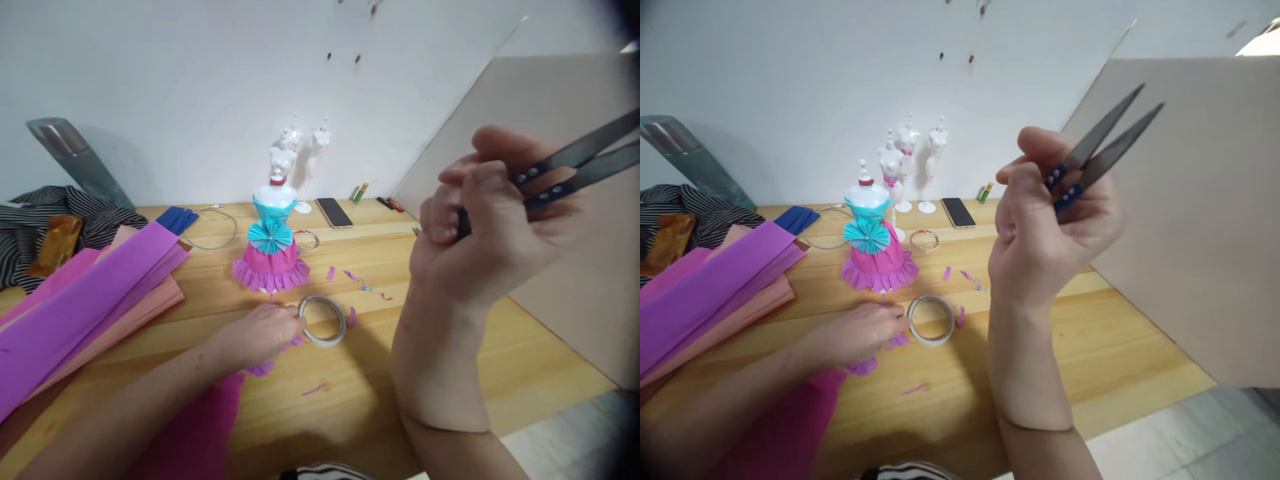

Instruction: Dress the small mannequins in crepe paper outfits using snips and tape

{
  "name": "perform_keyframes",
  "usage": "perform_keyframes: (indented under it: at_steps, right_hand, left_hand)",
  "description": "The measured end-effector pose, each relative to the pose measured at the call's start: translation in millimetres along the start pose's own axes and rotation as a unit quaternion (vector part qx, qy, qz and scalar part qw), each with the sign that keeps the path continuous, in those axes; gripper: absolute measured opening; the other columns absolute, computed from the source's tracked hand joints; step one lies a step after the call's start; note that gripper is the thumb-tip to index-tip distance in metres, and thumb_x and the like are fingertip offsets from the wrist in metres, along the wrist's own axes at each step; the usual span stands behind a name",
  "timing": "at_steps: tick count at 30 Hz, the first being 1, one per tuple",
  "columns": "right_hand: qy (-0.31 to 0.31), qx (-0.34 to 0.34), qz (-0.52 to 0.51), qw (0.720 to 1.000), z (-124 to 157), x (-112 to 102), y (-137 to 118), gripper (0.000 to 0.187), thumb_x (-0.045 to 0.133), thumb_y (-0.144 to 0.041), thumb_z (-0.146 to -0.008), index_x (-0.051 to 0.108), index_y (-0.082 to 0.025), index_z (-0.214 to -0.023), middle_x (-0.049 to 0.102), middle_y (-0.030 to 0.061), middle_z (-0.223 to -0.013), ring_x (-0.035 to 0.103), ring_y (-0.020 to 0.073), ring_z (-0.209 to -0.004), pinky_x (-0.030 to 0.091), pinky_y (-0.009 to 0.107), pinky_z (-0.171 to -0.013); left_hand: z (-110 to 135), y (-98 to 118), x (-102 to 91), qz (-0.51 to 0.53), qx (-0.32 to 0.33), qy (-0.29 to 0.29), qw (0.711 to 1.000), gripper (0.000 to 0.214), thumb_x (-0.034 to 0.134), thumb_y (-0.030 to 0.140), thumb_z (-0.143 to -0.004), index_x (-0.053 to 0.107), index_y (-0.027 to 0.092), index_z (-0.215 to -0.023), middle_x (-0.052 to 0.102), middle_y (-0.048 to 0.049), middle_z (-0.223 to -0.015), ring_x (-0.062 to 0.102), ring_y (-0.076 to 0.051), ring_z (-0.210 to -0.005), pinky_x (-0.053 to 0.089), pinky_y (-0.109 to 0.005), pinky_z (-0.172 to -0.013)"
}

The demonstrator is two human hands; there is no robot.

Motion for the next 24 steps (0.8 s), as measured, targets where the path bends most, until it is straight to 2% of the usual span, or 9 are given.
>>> perform_keyframes:
  at_steps: [3, 6, 8, 10, 12, 14, 17, 21, 24]
  right_hand:
    - [-0.028, 0.007, -0.003, 1.0, 5, 1, -7, 0.011, 0.061, -0.015, -0.079, 0.069, -0.019, -0.073, 0.046, -0.0053, -0.054, 0.031, 0.0035, -0.038, 0.016, 0.02, -0.034]
    - [-0.162, 0.064, 0.007, 0.985, 13, 3, -13, 0.02, 0.055, -0.019, -0.089, 0.071, -0.021, -0.078, 0.052, -0.004, -0.055, 0.041, 0.0064, -0.041, 0.028, 0.022, -0.038]
    - [-0.298, 0.11, 0.016, 0.948, 20, 7, -17, 0.018, 0.055, -0.019, -0.091, 0.072, -0.022, -0.091, 0.066, 0.0, -0.075, 0.053, 0.0088, -0.051, 0.04, 0.024, -0.046]
    - [-0.406, 0.129, 0.047, 0.904, 26, 9, -21, 0.02, 0.052, -0.02, -0.093, 0.072, -0.022, -0.096, 0.066, -0.001, -0.075, 0.049, 0.0079, -0.049, 0.041, 0.024, -0.048]
    - [-0.484, 0.109, 0.071, 0.865, 30, 13, -26, 0.02, 0.052, -0.02, -0.093, 0.072, -0.022, -0.091, 0.066, 0.0001, -0.074, 0.056, 0.0111, -0.06, 0.045, 0.025, -0.057]
    - [-0.546, 0.105, 0.073, 0.828, 36, 18, -28, 0.018, 0.056, -0.02, -0.091, 0.072, -0.023, -0.097, 0.07, 0.002, -0.082, 0.063, 0.0147, -0.074, 0.049, 0.027, -0.066]
    - [-0.581, 0.11, 0.079, 0.803, 43, 22, -29, 0.023, 0.06, -0.013, -0.085, 0.069, -0.024, -0.104, 0.072, 0.0029, -0.089, 0.064, 0.0162, -0.08, 0.049, 0.028, -0.071]
    - [-0.578, 0.098, 0.12, 0.802, 47, 21, -26, 0.017, 0.057, -0.005, -0.078, 0.067, -0.019, -0.077, 0.062, -0.0014, -0.065, 0.053, 0.0119, -0.06, 0.039, 0.024, -0.056]
    - [-0.562, 0.13, 0.143, 0.804, 45, 20, -21, 0.017, 0.058, -0.011, -0.079, 0.057, -0.017, -0.064, 0.049, -0.0037, -0.056, 0.041, 0.0097, -0.053, 0.032, 0.023, -0.05]
  left_hand:
    - [3, -3, -10.4, 0.034, 0.003, 0.006, 0.999, 0.014, 0.053, 0.005, -0.075, 0.054, 0.016, -0.068, 0.061, -0.0026, -0.075, 0.057, -0.017, -0.068, 0.039, -0.027, -0.06]
    - [10, -1, -36.4, 0.181, 0.001, 0.085, 0.98, 0.011, 0.056, 0.011, -0.077, 0.051, 0.017, -0.069, 0.058, 0.001, -0.074, 0.052, -0.012, -0.068, 0.038, -0.024, -0.063]
    - [15, 1, -50.7, 0.325, -0.031, 0.152, 0.933, 0.013, 0.058, 0.015, -0.076, 0.048, 0.017, -0.069, 0.053, 0.0033, -0.068, 0.047, -0.009, -0.062, 0.035, -0.021, -0.058]
    - [22, 3, -58.3, 0.428, -0.076, 0.198, 0.878, 0.018, 0.063, 0.02, -0.074, 0.046, 0.017, -0.068, 0.046, 0.0057, -0.062, 0.04, -0.007, -0.056, 0.03, -0.02, -0.052]
    - [28, 5, -62.5, 0.497, -0.099, 0.237, 0.829, 0.022, 0.067, 0.022, -0.072, 0.046, 0.017, -0.069, 0.043, 0.0069, -0.06, 0.036, -0.006, -0.055, 0.028, -0.02, -0.051]
    - [33, 7, -66.1, 0.551, -0.096, 0.261, 0.787, 0.022, 0.069, 0.022, -0.069, 0.049, 0.016, -0.073, 0.047, 0.0059, -0.063, 0.04, -0.006, -0.056, 0.033, -0.02, -0.053]
    - [39, 9, -72.2, 0.588, -0.085, 0.29, 0.751, 0.026, 0.072, 0.021, -0.067, 0.047, 0.016, -0.074, 0.055, 0.0041, -0.064, 0.047, -0.006, -0.055, 0.038, -0.019, -0.052]
    - [42, 7, -76.2, 0.599, -0.075, 0.321, 0.73, 0.031, 0.076, 0.026, -0.068, 0.046, 0.017, -0.071, 0.055, 0.0053, -0.058, 0.051, -0.006, -0.049, 0.041, -0.018, -0.047]
    - [43, 2, -74.3, 0.611, -0.076, 0.3, 0.729, 0.026, 0.074, 0.019, -0.068, 0.053, 0.016, -0.081, 0.06, 0.0033, -0.063, 0.057, -0.008, -0.052, 0.048, -0.02, -0.049]
Point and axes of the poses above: each hand's wrist, its own z-axis away from the middle knuckle, its own x-axis out of the palm, y = z × x, the point moved 2 cm from there along -z, towards the middle knuckle
